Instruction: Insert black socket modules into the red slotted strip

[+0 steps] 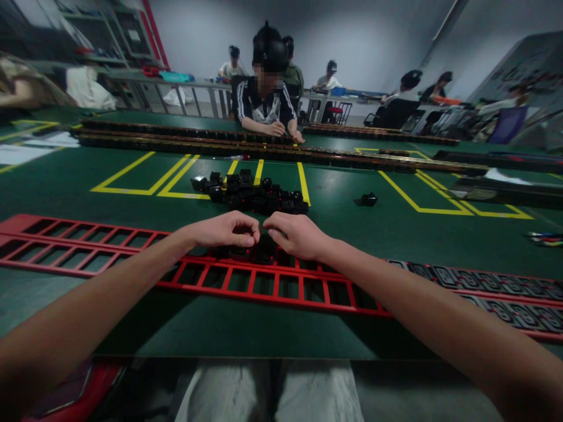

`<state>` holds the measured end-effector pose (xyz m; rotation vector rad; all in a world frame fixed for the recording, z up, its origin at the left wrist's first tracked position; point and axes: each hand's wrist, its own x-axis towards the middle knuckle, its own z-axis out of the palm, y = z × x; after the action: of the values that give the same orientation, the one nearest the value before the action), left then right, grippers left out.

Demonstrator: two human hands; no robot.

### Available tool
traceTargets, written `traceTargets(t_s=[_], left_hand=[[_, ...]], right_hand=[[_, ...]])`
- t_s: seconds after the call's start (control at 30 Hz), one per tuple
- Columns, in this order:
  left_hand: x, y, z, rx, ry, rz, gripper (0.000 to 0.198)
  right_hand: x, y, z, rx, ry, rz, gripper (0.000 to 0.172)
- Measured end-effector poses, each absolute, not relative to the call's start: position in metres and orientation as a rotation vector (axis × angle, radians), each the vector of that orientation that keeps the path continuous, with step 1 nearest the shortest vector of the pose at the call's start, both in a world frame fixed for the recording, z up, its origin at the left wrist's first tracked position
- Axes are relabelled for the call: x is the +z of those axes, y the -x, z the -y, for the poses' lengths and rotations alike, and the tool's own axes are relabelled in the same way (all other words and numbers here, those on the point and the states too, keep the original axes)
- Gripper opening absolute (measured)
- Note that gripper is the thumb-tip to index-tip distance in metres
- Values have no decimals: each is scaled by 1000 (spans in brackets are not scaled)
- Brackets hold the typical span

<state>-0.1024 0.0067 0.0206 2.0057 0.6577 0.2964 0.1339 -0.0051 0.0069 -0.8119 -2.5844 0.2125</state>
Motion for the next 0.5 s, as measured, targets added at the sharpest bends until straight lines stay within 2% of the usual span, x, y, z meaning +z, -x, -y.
traceTargets(t_s=[0.5], left_hand=[[21,103,-9,295,-2024,-643,30]], right_hand=[[8,-133,6,208,803,2588,19]])
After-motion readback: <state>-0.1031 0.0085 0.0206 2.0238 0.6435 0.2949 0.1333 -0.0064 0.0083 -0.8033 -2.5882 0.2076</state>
